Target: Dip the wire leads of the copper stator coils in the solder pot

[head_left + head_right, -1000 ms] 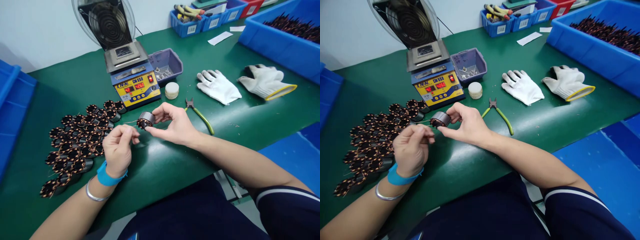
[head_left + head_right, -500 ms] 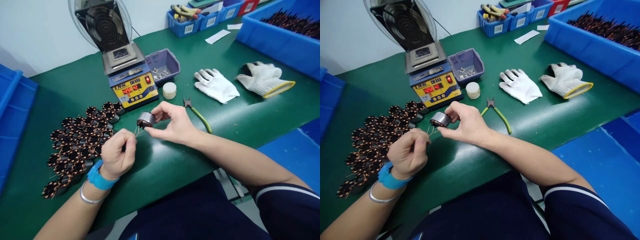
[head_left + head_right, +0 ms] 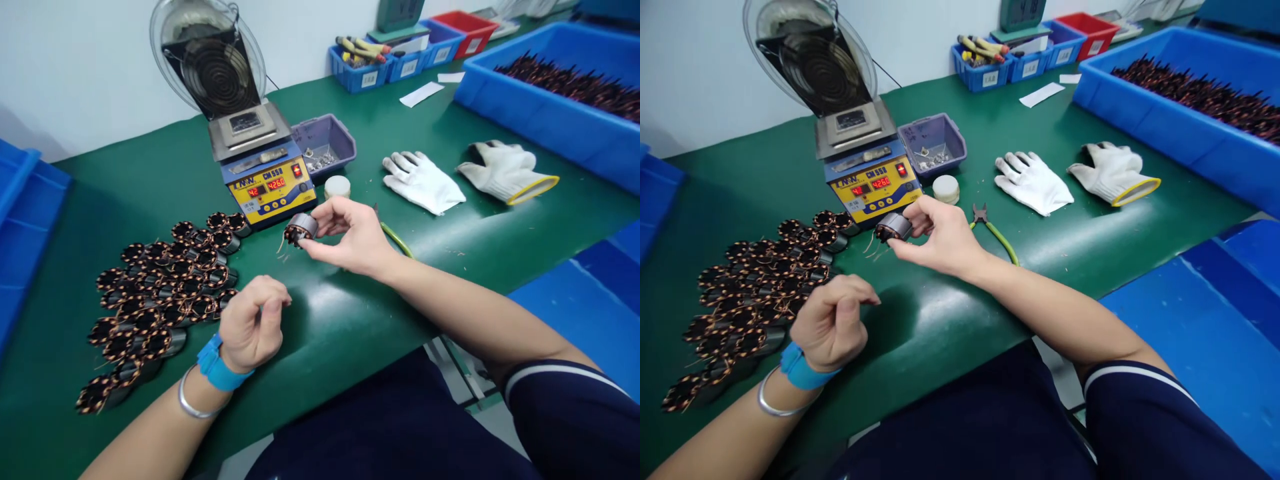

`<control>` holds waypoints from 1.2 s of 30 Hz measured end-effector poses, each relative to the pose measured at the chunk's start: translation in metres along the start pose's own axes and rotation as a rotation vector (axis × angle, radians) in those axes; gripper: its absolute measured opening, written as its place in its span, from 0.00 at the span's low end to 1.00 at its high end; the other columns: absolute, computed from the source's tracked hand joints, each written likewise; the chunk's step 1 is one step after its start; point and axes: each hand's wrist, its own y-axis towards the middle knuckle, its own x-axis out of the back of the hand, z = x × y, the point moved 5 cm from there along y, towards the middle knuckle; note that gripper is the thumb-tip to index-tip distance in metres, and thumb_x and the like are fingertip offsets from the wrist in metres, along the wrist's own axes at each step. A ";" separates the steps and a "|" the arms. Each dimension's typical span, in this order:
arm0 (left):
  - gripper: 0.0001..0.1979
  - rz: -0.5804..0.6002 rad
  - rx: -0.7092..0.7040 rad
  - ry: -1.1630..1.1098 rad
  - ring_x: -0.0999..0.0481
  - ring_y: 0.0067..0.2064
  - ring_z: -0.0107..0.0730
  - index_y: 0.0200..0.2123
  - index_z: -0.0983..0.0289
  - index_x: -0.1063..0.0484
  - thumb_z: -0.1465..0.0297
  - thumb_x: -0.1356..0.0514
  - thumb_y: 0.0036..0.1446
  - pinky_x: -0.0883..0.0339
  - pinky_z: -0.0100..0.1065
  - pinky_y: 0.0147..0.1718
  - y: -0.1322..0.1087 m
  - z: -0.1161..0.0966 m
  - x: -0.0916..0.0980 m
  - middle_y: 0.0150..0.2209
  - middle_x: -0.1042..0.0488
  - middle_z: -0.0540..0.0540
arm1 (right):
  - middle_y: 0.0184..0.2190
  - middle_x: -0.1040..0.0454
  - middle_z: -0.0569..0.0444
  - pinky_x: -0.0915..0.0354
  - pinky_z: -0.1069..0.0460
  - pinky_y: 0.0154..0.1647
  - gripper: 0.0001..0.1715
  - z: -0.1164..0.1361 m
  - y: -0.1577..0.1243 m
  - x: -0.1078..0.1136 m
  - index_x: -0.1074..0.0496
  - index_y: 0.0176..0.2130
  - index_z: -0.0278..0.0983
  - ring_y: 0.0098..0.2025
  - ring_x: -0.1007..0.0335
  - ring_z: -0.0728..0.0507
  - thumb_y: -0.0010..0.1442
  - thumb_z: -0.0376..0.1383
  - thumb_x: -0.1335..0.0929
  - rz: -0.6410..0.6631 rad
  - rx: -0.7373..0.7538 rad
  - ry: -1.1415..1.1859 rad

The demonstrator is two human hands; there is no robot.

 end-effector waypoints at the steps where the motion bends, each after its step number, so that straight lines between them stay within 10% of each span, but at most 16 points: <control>1: 0.08 0.029 -0.011 -0.020 0.29 0.29 0.27 0.34 0.64 0.34 0.75 0.50 0.66 0.33 0.30 0.29 -0.001 0.000 -0.002 0.27 0.31 0.52 | 0.29 0.27 0.57 0.30 0.52 0.33 0.16 0.001 0.008 0.002 0.32 0.34 0.36 0.30 0.30 0.49 0.48 0.39 0.26 -0.007 0.013 -0.028; 8: 0.01 0.334 0.148 0.042 0.31 0.30 0.26 0.36 0.64 0.33 0.72 0.42 0.61 0.35 0.28 0.30 -0.007 0.019 -0.026 0.29 0.30 0.51 | 0.29 0.28 0.55 0.30 0.46 0.42 0.13 0.040 0.123 0.008 0.34 0.31 0.39 0.37 0.29 0.42 0.47 0.32 0.26 -0.001 0.263 -0.531; 15: 0.06 0.427 0.302 0.005 0.29 0.32 0.28 0.36 0.65 0.31 0.67 0.43 0.61 0.34 0.31 0.33 -0.012 0.034 -0.030 0.32 0.28 0.53 | 0.44 0.25 0.47 0.34 0.42 0.52 0.17 0.061 0.227 -0.036 0.38 0.31 0.39 0.50 0.29 0.35 0.49 0.27 0.27 0.138 0.437 -1.037; 24: 0.06 0.402 0.355 -0.019 0.30 0.31 0.28 0.35 0.64 0.33 0.67 0.42 0.58 0.37 0.31 0.32 -0.010 0.041 -0.029 0.31 0.29 0.51 | 0.32 0.23 0.58 0.38 0.56 0.42 0.32 0.043 0.256 -0.080 0.50 0.19 0.39 0.42 0.27 0.50 0.36 0.25 0.22 0.246 0.466 -1.120; 31: 0.06 0.401 0.352 -0.021 0.30 0.31 0.28 0.34 0.64 0.33 0.66 0.42 0.59 0.37 0.31 0.31 -0.011 0.040 -0.029 0.32 0.29 0.52 | 0.24 0.26 0.59 0.42 0.53 0.38 0.27 0.018 0.282 -0.080 0.42 0.16 0.36 0.46 0.29 0.53 0.50 0.51 0.32 0.217 0.517 -0.810; 36: 0.06 0.407 0.361 -0.028 0.30 0.31 0.28 0.35 0.63 0.33 0.67 0.42 0.58 0.36 0.31 0.32 -0.011 0.041 -0.030 0.32 0.29 0.52 | 0.21 0.26 0.58 0.41 0.52 0.39 0.32 0.015 0.286 -0.082 0.39 0.16 0.36 0.46 0.29 0.52 0.40 0.61 0.32 0.216 0.618 -0.768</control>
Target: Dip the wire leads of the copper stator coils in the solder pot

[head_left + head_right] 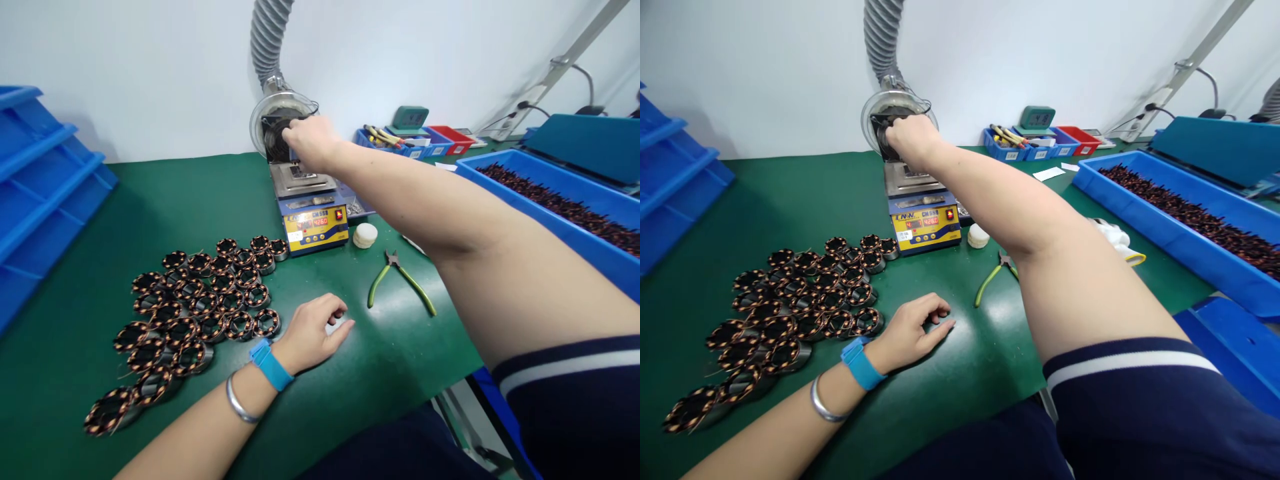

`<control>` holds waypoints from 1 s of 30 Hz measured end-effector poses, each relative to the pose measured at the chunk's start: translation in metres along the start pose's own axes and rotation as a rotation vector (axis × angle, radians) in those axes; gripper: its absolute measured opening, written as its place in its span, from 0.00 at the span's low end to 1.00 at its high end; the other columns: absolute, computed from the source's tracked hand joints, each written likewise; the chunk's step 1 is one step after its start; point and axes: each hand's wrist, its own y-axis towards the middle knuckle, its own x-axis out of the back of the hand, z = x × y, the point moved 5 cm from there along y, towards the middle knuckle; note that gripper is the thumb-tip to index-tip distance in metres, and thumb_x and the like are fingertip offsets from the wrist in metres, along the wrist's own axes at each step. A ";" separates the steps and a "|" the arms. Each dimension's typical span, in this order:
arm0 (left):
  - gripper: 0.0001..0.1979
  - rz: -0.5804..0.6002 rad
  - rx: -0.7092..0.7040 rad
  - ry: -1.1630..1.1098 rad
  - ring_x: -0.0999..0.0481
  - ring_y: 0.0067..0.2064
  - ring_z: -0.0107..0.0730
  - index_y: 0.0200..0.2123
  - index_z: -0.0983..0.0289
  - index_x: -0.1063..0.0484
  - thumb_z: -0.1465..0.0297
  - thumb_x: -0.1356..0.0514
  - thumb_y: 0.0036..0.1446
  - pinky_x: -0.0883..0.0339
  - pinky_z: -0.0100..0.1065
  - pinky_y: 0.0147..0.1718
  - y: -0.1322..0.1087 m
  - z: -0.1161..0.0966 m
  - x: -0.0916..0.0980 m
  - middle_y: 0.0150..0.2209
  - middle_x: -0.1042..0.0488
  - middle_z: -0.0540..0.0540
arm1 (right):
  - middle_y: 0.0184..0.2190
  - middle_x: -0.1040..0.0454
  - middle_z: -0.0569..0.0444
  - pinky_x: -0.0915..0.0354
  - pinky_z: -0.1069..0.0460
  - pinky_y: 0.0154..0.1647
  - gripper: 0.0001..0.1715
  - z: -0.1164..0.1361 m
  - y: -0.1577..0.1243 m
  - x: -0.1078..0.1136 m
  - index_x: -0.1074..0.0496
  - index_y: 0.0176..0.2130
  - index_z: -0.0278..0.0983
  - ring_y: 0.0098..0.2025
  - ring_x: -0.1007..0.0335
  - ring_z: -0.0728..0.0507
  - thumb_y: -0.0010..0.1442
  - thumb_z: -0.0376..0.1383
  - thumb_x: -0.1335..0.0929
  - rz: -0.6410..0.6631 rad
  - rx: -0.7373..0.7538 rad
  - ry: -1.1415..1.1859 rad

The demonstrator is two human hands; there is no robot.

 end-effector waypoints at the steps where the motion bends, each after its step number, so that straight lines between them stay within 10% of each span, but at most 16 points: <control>1: 0.06 0.000 0.002 0.000 0.30 0.31 0.28 0.35 0.63 0.33 0.66 0.42 0.58 0.36 0.31 0.31 0.000 0.000 0.000 0.32 0.29 0.52 | 0.21 0.26 0.59 0.41 0.53 0.38 0.31 0.003 -0.001 0.001 0.39 0.16 0.37 0.46 0.28 0.51 0.38 0.60 0.30 0.012 0.012 -0.041; 9: 0.06 -0.010 0.007 0.001 0.30 0.30 0.28 0.34 0.63 0.33 0.66 0.41 0.58 0.37 0.31 0.31 0.000 0.002 0.000 0.31 0.28 0.52 | 0.25 0.26 0.61 0.40 0.56 0.32 0.19 0.009 -0.007 0.051 0.36 0.21 0.39 0.34 0.28 0.52 0.34 0.32 0.23 -0.036 -0.087 -0.183; 15: 0.07 -0.013 0.005 0.022 0.30 0.30 0.28 0.34 0.63 0.32 0.66 0.42 0.58 0.36 0.31 0.31 0.001 -0.001 0.002 0.31 0.28 0.52 | 0.22 0.28 0.55 0.36 0.52 0.34 0.14 0.006 -0.049 0.088 0.33 0.22 0.35 0.31 0.30 0.48 0.42 0.31 0.24 -0.104 -0.512 0.082; 23: 0.06 -0.029 -0.007 0.032 0.30 0.30 0.28 0.33 0.64 0.32 0.66 0.42 0.58 0.36 0.31 0.31 0.002 -0.002 0.003 0.30 0.28 0.51 | 0.31 0.25 0.57 0.27 0.47 0.37 0.11 -0.002 -0.105 0.057 0.35 0.33 0.37 0.34 0.24 0.46 0.52 0.31 0.28 -0.177 -0.944 1.033; 30: 0.06 -0.030 -0.003 0.022 0.30 0.30 0.28 0.34 0.64 0.32 0.67 0.42 0.58 0.37 0.30 0.31 0.002 -0.002 0.003 0.29 0.29 0.51 | 0.28 0.28 0.55 0.29 0.44 0.43 0.06 -0.011 -0.089 0.036 0.31 0.31 0.34 0.37 0.26 0.44 0.51 0.29 0.28 -0.136 -0.876 0.657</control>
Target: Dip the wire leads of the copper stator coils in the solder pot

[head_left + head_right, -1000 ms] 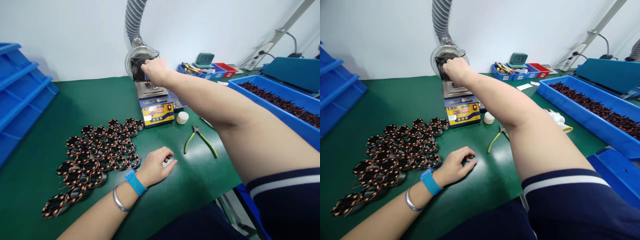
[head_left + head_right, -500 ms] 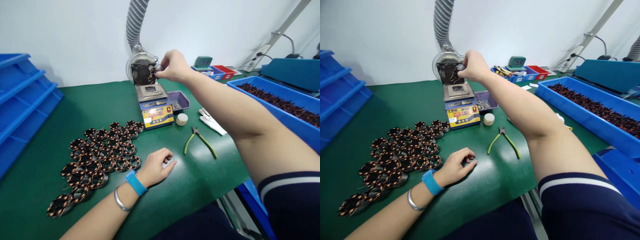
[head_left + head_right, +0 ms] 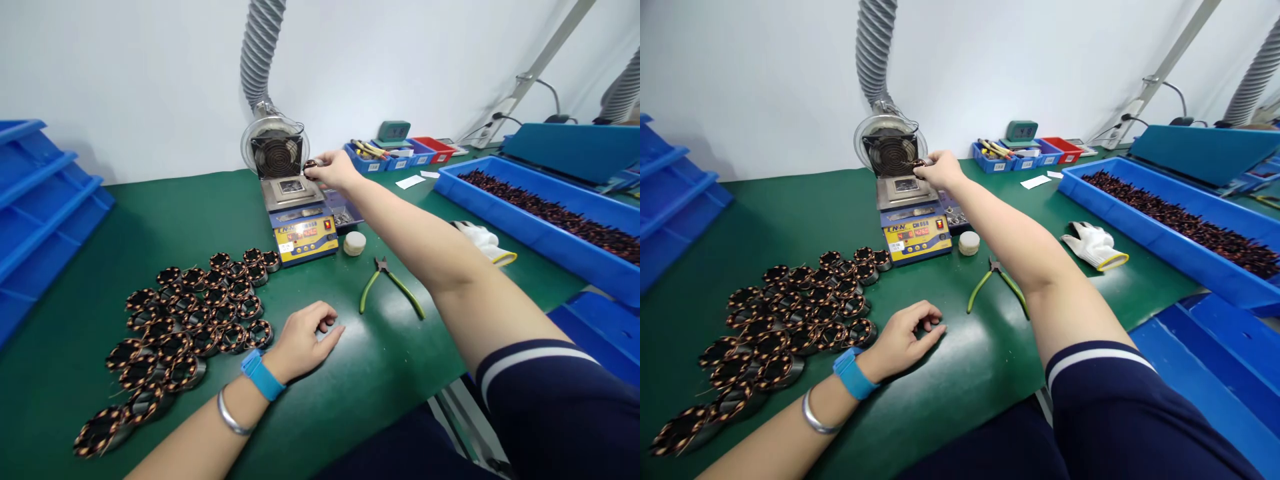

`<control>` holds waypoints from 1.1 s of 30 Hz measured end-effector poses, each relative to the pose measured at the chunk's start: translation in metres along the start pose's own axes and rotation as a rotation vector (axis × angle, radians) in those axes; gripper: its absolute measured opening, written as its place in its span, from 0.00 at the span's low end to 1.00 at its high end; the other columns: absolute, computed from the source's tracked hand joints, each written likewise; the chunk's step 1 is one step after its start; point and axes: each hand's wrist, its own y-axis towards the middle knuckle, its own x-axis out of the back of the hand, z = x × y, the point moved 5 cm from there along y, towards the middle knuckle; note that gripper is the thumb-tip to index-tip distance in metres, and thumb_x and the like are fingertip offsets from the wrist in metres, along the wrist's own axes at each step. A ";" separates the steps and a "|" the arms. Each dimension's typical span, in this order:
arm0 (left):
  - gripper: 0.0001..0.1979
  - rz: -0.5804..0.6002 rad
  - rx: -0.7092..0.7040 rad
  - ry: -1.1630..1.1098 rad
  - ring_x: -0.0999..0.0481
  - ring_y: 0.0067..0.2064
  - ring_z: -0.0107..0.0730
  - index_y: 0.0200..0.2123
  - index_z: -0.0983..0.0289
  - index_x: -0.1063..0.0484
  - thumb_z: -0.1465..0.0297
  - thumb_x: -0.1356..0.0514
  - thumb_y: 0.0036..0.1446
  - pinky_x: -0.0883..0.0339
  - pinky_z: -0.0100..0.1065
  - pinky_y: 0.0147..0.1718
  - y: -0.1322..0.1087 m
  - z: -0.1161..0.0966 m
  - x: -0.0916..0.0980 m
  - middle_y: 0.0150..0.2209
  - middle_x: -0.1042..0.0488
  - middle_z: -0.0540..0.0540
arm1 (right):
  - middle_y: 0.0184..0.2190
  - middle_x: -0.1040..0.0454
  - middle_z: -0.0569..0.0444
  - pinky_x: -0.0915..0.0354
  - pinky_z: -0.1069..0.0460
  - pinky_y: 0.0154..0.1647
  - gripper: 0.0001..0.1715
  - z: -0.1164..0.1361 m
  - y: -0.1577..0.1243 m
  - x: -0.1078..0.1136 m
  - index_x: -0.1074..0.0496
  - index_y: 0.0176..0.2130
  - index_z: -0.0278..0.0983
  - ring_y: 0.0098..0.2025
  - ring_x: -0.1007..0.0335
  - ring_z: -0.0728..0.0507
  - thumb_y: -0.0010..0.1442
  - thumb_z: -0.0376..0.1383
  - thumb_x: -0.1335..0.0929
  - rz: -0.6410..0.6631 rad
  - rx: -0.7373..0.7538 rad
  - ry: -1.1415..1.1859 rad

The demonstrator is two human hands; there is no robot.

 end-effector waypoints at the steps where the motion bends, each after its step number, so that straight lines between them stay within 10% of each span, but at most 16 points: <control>1: 0.06 0.000 0.000 -0.002 0.30 0.30 0.28 0.34 0.64 0.32 0.67 0.42 0.58 0.37 0.30 0.31 0.000 0.000 0.000 0.30 0.29 0.51 | 0.28 0.28 0.54 0.29 0.43 0.45 0.06 0.002 0.005 -0.002 0.30 0.31 0.33 0.38 0.27 0.42 0.51 0.30 0.28 -0.028 0.051 -0.106; 16: 0.06 0.007 0.034 -0.044 0.31 0.30 0.27 0.34 0.64 0.32 0.66 0.41 0.58 0.38 0.30 0.32 0.000 0.004 -0.001 0.31 0.29 0.51 | 0.45 0.25 0.41 0.34 0.39 0.54 0.18 0.005 0.014 -0.033 0.29 0.44 0.31 0.49 0.29 0.34 0.54 0.35 0.28 -0.023 0.166 -0.639; 33: 0.07 0.014 0.041 -0.051 0.31 0.30 0.27 0.33 0.64 0.33 0.66 0.42 0.58 0.38 0.30 0.32 0.001 0.004 -0.002 0.30 0.30 0.50 | 0.48 0.27 0.44 0.35 0.42 0.56 0.20 0.013 0.014 -0.031 0.30 0.50 0.31 0.53 0.30 0.36 0.59 0.36 0.30 -0.031 0.147 -0.696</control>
